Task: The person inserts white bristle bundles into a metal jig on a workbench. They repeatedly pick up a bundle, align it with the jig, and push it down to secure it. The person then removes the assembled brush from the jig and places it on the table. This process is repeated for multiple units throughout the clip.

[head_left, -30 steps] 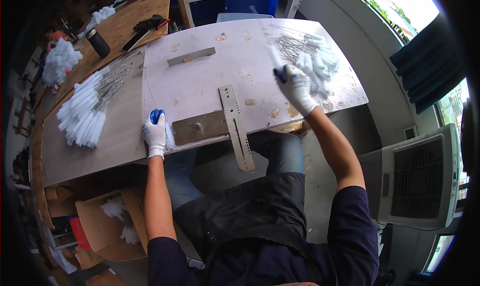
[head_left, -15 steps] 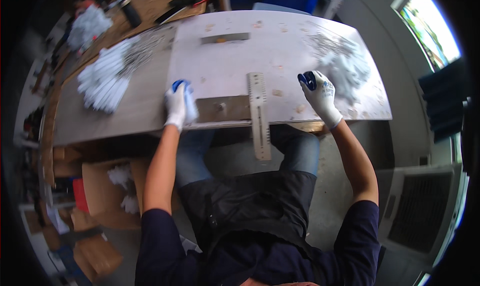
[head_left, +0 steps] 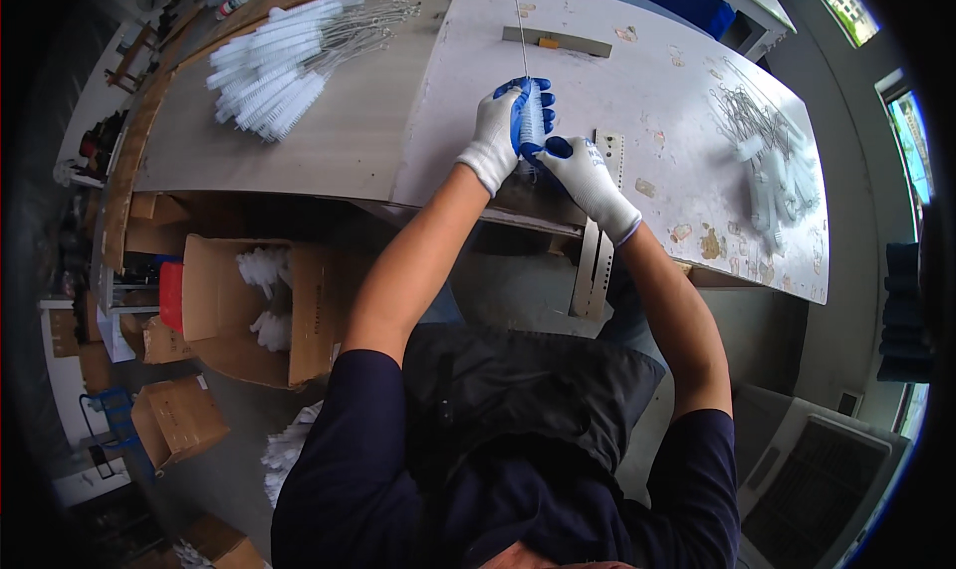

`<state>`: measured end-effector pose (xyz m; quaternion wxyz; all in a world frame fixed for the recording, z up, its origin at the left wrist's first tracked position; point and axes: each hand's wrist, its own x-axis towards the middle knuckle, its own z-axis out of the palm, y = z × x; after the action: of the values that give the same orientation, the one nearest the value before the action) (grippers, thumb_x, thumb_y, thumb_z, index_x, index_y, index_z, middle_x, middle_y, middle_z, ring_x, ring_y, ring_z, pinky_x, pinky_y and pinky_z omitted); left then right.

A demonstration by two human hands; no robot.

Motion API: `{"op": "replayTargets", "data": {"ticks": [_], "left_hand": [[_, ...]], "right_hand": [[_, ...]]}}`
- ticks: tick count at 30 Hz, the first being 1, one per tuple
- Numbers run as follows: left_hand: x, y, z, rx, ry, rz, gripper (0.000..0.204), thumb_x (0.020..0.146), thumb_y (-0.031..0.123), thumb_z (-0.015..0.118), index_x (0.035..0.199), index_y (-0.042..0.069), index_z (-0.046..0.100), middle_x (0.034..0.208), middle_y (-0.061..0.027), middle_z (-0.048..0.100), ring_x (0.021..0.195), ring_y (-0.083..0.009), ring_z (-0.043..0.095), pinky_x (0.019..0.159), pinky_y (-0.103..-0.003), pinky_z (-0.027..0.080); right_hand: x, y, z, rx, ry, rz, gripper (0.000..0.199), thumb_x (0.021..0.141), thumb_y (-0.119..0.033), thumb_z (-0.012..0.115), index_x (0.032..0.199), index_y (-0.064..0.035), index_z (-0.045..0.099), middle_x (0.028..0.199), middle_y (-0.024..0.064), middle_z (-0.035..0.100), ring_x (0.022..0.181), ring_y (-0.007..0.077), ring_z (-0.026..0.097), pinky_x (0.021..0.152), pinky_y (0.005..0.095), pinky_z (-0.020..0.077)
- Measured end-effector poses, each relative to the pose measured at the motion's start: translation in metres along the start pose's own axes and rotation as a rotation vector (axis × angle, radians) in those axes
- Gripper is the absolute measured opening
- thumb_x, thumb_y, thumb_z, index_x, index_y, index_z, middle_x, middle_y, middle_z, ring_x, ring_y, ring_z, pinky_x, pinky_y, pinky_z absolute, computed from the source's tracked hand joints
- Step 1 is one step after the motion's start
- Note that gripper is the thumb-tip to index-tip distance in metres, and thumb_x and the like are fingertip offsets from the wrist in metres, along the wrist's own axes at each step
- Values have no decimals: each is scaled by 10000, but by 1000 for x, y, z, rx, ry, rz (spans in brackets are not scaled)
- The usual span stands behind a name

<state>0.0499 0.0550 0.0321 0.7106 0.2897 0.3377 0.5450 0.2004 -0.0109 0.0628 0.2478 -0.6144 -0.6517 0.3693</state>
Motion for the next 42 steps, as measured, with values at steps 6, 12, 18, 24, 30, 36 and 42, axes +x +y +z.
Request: {"op": "replayTargets", "data": {"ticks": [6,12,18,24,30,36,42], "left_hand": [[18,-17,-22,-1,-121,-96,427,1031,202,422,1334,-60,571,1173,-195,664,985,-291,666,911,-427,575],[20,-8,-21,47,-142,-130,445,1042,198,376,1371,-58,533,1241,-208,641,1051,-307,657,946,-450,562],[11,-4,-17,10,-156,-134,385,1059,159,396,1327,-69,551,1226,-197,653,1097,-328,663,974,-463,554],[19,-8,-28,40,-219,-171,356,1055,155,442,1294,-72,577,1191,-194,667,1082,-321,669,977,-448,554],[20,-5,-23,70,-209,-196,377,1052,140,395,1307,-78,568,1202,-209,667,1074,-314,677,985,-430,551],[20,-2,-13,186,-170,-228,344,1040,136,428,1255,-49,622,1146,-189,688,1013,-287,691,915,-392,575],[36,-19,19,608,-221,-214,234,974,129,576,1105,-5,715,1016,-87,719,881,-189,693,816,-324,578]], "right_hand": [[13,3,-2,-87,-80,62,512,912,-354,701,1143,103,691,1042,225,748,969,290,731,890,372,543],[11,-11,-1,-222,-81,-5,527,900,-399,693,1125,78,706,1029,252,737,976,345,728,892,400,543],[-2,5,4,-364,28,-187,328,877,-323,703,1037,-38,716,944,177,725,909,371,699,812,434,548],[-27,21,-18,-463,198,-702,323,822,-245,744,1095,-94,661,1056,103,676,953,319,665,799,428,542],[-6,14,-26,-799,-72,-962,626,775,-318,768,1329,-111,566,1332,96,542,1066,297,584,861,435,520],[18,10,-24,-997,-198,-1029,480,832,-310,685,1266,-117,618,1264,119,575,1044,281,610,853,420,521],[13,13,-14,-1015,-114,-1120,209,869,-308,638,894,-105,683,917,74,662,878,258,659,744,386,516]]}}
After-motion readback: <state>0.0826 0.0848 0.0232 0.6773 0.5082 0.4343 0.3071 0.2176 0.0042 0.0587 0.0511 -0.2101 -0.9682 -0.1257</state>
